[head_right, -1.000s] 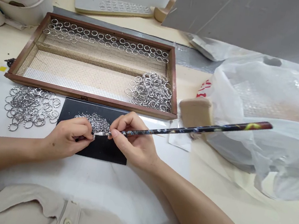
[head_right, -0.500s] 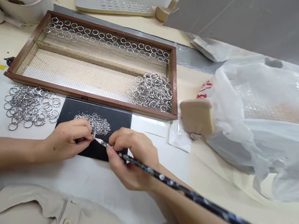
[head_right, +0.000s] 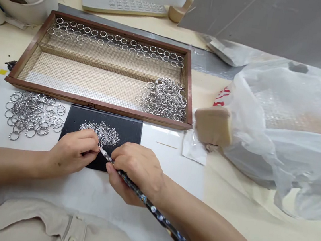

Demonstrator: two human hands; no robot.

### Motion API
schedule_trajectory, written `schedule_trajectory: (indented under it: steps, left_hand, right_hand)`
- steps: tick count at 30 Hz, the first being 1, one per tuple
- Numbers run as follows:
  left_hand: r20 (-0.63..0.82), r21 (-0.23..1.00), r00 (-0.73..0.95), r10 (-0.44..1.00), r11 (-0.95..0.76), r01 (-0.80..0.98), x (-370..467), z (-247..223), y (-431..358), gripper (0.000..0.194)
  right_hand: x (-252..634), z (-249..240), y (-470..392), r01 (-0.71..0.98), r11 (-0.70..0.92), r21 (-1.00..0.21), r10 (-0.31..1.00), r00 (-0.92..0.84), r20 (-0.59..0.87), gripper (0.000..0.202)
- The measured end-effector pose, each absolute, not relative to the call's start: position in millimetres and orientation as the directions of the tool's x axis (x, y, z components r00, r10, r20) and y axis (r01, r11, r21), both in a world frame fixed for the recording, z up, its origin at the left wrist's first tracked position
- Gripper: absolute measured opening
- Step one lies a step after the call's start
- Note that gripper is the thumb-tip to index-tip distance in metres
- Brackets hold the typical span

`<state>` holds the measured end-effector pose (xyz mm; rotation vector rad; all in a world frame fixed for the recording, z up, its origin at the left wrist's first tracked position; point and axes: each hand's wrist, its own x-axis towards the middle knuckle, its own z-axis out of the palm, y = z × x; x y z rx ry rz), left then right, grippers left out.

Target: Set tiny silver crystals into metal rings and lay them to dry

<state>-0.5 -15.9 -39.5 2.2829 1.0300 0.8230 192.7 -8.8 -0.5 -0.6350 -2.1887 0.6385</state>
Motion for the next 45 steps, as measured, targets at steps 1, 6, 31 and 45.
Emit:
schedule_trajectory:
  steps: [1, 6, 31, 45]
  left_hand:
    - [0.320, 0.646, 0.532, 0.784, -0.592, 0.483, -0.5, -39.6, -16.0, 0.022]
    - [0.310, 0.648, 0.537, 0.784, -0.588, 0.484, -0.6, -39.0, -16.4, 0.021]
    - [0.317, 0.630, 0.548, 0.774, -0.604, 0.489, -0.7, -39.0, -16.1, 0.021]
    - [0.322, 0.644, 0.537, 0.779, -0.596, 0.479, -0.5, -38.1, -15.5, 0.019]
  right_hand:
    - [192.6, -0.8, -8.9, 0.237, 0.752, -0.615, 0.615, -0.590, 0.524, 0.030]
    - [191.4, -1.6, -9.1, 0.235, 0.755, -0.612, 0.613, -0.583, 0.532, 0.029]
    - [192.3, -1.8, -8.6, 0.241, 0.759, -0.604, 0.612, -0.580, 0.538, 0.029]
    - [193.8, -2.1, -7.3, 0.166, 0.372, -0.913, 0.898, -0.313, 0.309, 0.017]
